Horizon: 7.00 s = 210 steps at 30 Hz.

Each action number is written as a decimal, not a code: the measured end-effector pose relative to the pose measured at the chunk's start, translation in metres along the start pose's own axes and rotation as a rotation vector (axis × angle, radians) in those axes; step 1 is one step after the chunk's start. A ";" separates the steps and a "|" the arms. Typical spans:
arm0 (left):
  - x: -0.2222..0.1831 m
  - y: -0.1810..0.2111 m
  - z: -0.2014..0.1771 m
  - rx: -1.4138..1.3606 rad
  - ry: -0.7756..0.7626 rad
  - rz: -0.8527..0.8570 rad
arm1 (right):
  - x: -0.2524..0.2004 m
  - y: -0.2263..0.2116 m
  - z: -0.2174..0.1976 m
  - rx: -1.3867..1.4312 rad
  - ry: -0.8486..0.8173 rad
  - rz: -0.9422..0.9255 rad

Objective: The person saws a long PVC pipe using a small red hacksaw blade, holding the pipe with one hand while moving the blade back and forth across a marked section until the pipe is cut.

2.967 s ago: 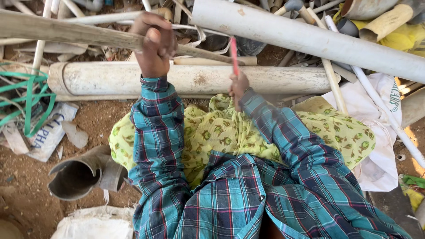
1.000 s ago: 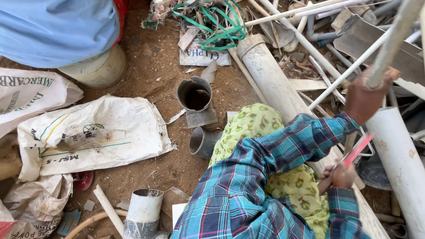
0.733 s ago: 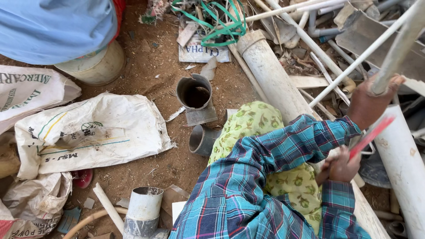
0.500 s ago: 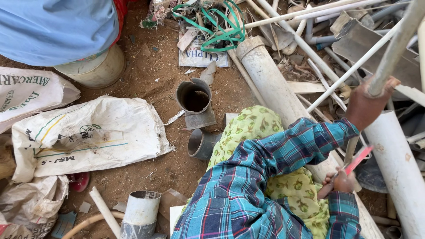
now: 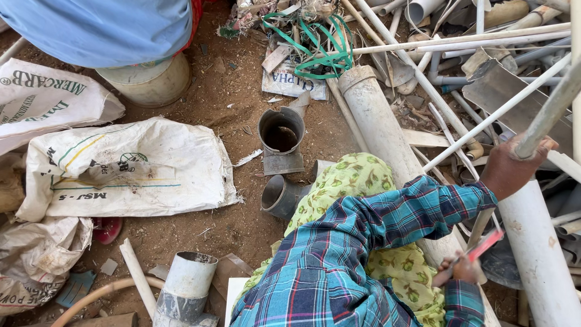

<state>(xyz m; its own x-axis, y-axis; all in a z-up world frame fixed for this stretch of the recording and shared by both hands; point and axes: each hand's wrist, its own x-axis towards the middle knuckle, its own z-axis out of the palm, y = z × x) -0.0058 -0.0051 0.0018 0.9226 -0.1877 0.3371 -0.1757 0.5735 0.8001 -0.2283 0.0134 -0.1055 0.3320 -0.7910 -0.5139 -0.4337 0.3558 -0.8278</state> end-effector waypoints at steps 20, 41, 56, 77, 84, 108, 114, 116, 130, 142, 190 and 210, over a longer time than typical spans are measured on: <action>-0.025 0.013 0.002 0.021 -0.005 -0.008 | -0.016 -0.037 0.023 -0.083 -0.207 -0.586; -0.018 0.017 -0.013 -0.004 0.000 -0.017 | -0.018 0.003 0.026 0.067 0.068 -0.104; -0.014 0.012 -0.022 0.009 -0.041 -0.095 | -0.009 0.009 0.014 0.041 0.077 -0.062; -0.017 0.049 -0.031 -0.302 -0.424 -0.129 | 0.000 0.007 -0.018 -0.057 -0.137 -0.260; -0.017 0.050 -0.041 -0.135 -0.490 -0.121 | -0.014 0.010 -0.018 -0.103 -0.098 -0.254; -0.023 0.045 -0.020 -0.149 -0.013 -0.144 | -0.021 -0.003 -0.017 -0.075 -0.003 -0.216; -0.038 0.033 -0.019 -0.091 -0.075 -0.103 | -0.029 0.005 -0.005 -0.133 -0.096 -0.616; -0.028 0.019 -0.029 -0.178 -0.042 -0.198 | -0.011 0.003 -0.009 -0.160 0.049 -0.261; 0.003 0.074 -0.065 -0.419 -0.850 -0.199 | -0.014 -0.015 -0.014 -0.278 0.073 -0.113; 0.022 0.070 -0.071 -0.459 -1.051 -0.191 | -0.029 -0.024 -0.011 -0.175 -0.020 -0.148; 0.003 0.043 -0.087 -0.197 0.007 -0.146 | -0.047 0.009 0.035 -0.290 -0.357 -0.494; -0.004 0.023 -0.087 -0.191 -0.036 -0.208 | 0.005 0.007 -0.008 -0.236 -0.026 -0.078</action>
<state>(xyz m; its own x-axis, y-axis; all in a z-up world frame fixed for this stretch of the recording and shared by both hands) 0.0165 0.0781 -0.0244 0.9184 -0.3437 0.1959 0.0872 0.6589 0.7472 -0.2360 0.0080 -0.1119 0.3924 -0.7974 -0.4584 -0.5884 0.1655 -0.7915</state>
